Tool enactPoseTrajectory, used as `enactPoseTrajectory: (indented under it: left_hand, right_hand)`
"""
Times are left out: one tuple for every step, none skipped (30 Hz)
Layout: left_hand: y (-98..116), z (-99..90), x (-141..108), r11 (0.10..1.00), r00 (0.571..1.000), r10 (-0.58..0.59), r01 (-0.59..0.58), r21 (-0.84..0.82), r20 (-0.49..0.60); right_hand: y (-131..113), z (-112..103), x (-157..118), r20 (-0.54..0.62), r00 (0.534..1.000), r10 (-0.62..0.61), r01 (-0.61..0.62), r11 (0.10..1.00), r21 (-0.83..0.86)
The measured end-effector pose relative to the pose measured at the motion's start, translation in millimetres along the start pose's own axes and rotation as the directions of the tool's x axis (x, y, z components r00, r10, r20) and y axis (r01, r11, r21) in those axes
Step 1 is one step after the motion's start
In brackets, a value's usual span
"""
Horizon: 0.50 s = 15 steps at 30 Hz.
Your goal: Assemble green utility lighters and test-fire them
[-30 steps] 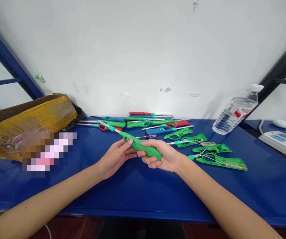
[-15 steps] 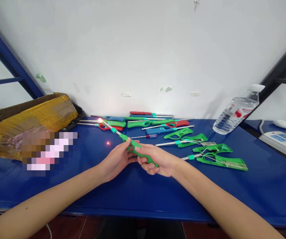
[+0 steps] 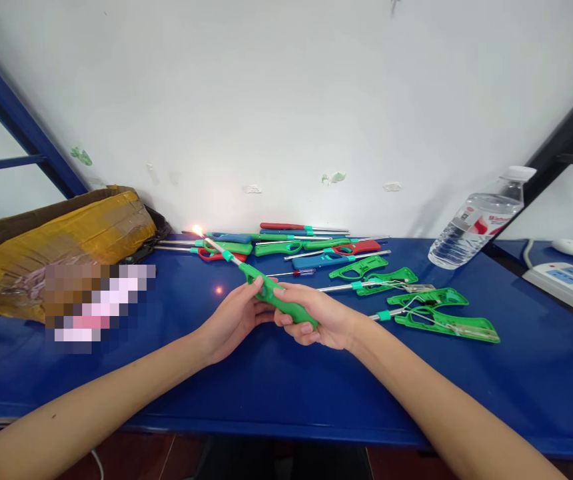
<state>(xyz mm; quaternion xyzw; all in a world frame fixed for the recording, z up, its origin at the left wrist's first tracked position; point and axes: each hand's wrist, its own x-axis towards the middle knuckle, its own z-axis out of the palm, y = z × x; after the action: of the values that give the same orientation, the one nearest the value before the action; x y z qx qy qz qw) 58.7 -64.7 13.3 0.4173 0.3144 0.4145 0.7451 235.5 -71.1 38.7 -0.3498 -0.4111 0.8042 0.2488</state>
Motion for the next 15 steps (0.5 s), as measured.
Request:
enactPoseTrajectory:
  left_hand:
    - [-0.5,0.0,-0.1,1.000,1.000,0.020,-0.020,0.016,0.008]
    - [-1.1,0.0,-0.2,0.999,0.999,0.040,-0.040,0.033,0.013]
    - [-1.7,0.1,-0.3,0.997,0.998,0.057,-0.058,0.050,0.010]
    - [-2.2,0.2,-0.4,0.995,0.997,0.072,-0.072,0.067,-0.002]
    - [-2.6,0.4,-0.6,0.993,0.996,0.083,-0.081,0.084,-0.015]
    - [-2.8,0.6,-0.8,0.991,0.996,0.089,-0.086,0.097,-0.026]
    - [-2.9,0.7,-1.0,0.991,0.995,0.090,-0.087,0.106,-0.031]
    - [-2.7,0.7,-1.3,0.991,0.996,0.088,-0.084,0.108,-0.030]
    - [-2.5,0.7,-1.5,0.991,0.996,0.083,-0.080,0.105,-0.024]
    - [-2.2,0.5,-1.6,0.993,0.997,0.075,-0.073,0.098,-0.016]
    - [-1.8,0.2,-1.7,0.994,0.998,0.066,-0.065,0.090,-0.008]
    - [-1.5,-0.3,-1.7,0.995,0.998,0.059,-0.058,0.086,-0.003]
    - [-1.2,-0.7,-1.5,0.995,0.999,0.054,-0.054,0.086,0.000]
    - [-1.1,-1.2,-1.2,0.994,0.999,0.054,-0.054,0.090,0.003]
    - [-1.1,-1.6,-0.9,0.993,0.998,0.058,-0.058,0.098,0.006]
  right_hand:
    - [-1.6,-0.9,-0.7,-0.008,1.000,-0.006,0.006,1.000,-0.003]
    - [-3.0,-1.9,-1.4,-0.022,1.000,-0.015,0.014,1.000,-0.014]
    - [-4.2,-2.9,-2.1,-0.037,0.999,-0.022,0.021,0.999,-0.032]
    - [-5.2,-3.6,-2.7,-0.054,0.998,-0.026,0.023,0.998,-0.055]
    - [-5.9,-4.1,-3.1,-0.071,0.997,-0.027,0.021,0.997,-0.081]
    - [-6.4,-4.3,-3.5,-0.087,0.996,-0.025,0.016,0.994,-0.107]
    - [-6.7,-4.3,-3.7,-0.100,0.995,-0.022,0.009,0.992,-0.129]
    - [-6.9,-4.0,-3.9,-0.111,0.994,-0.021,0.004,0.989,-0.145]
    - [-7.0,-3.7,-4.1,-0.118,0.993,-0.024,0.005,0.988,-0.156]
    - [-6.9,-3.5,-4.3,-0.122,0.992,-0.030,0.010,0.986,-0.165]
    - [-6.9,-3.3,-4.4,-0.122,0.992,-0.037,0.015,0.985,-0.173]
    - [-6.8,-3.4,-4.6,-0.119,0.992,-0.041,0.019,0.983,-0.180]
    - [-6.7,-3.6,-4.8,-0.116,0.992,-0.044,0.021,0.982,-0.188]
    - [-6.6,-3.9,-5.1,-0.113,0.992,-0.048,0.025,0.980,-0.198]
    - [-6.5,-4.3,-5.3,-0.110,0.993,-0.052,0.029,0.978,-0.209]
